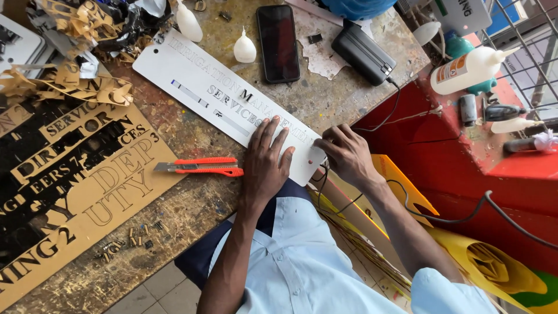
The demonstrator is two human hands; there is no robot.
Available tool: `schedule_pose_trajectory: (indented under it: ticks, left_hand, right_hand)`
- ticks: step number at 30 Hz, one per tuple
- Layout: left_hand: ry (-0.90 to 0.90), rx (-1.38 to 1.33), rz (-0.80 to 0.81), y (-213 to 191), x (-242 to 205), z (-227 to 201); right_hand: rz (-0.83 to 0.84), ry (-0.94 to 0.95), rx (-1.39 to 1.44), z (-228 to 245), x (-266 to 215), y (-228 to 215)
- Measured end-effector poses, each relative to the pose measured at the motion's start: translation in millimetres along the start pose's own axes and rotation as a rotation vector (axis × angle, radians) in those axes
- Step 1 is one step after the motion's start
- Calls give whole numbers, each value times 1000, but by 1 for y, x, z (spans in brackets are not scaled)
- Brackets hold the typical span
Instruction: Peeling away excess vinyl from a cut stencil to reveal the lettering on a sign board.
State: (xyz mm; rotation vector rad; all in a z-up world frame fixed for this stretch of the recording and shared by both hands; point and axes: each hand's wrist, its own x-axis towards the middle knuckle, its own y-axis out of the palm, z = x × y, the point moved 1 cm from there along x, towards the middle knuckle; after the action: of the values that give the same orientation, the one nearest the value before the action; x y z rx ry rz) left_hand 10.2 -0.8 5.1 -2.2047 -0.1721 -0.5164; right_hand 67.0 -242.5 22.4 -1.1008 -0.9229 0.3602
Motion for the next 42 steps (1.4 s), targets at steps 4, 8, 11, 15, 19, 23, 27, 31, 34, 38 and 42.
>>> schedule_pose_trajectory:
  ticks: [4, 8, 11, 15, 19, 23, 27, 31, 34, 38, 42]
  left_hand:
    - [-7, -7, 0, 0, -2, -2]
    - [-1, -6, -7, -2, 1, 1]
    - [6, -16, -2, -2, 1, 0]
    - [18, 3, 1, -2, 1, 1]
    - [18, 1, 0, -1, 1, 1]
    - [7, -14, 9, -2, 1, 1]
    - [4, -9, 25, -5, 1, -1]
    - [7, -19, 9, -2, 1, -3]
    - [21, -6, -1, -3, 1, 0]
    - [-30, -49, -21, 1, 1, -1]
    - [-81, -178, -60, 6, -3, 6]
  right_hand:
    - [-33, -13, -28, -1, 6, 8]
    - [-26, -48, -19, -5, 3, 6]
    - [-11, -42, -20, -6, 0, 8]
    - [-23, -60, -37, -5, 9, 13]
    - [28, -26, -31, -4, -7, -6]
    - [130, 62, -57, 9, -12, -46]
    - [44, 105, -28, 30, 4, -48]
    - [97, 130, 7, 51, 8, 14]
    - [105, 143, -24, 54, 2, 25]
    - [-16, 324, -55, 27, -24, 10]
    - [-201, 376, 103, 17, -27, 8]
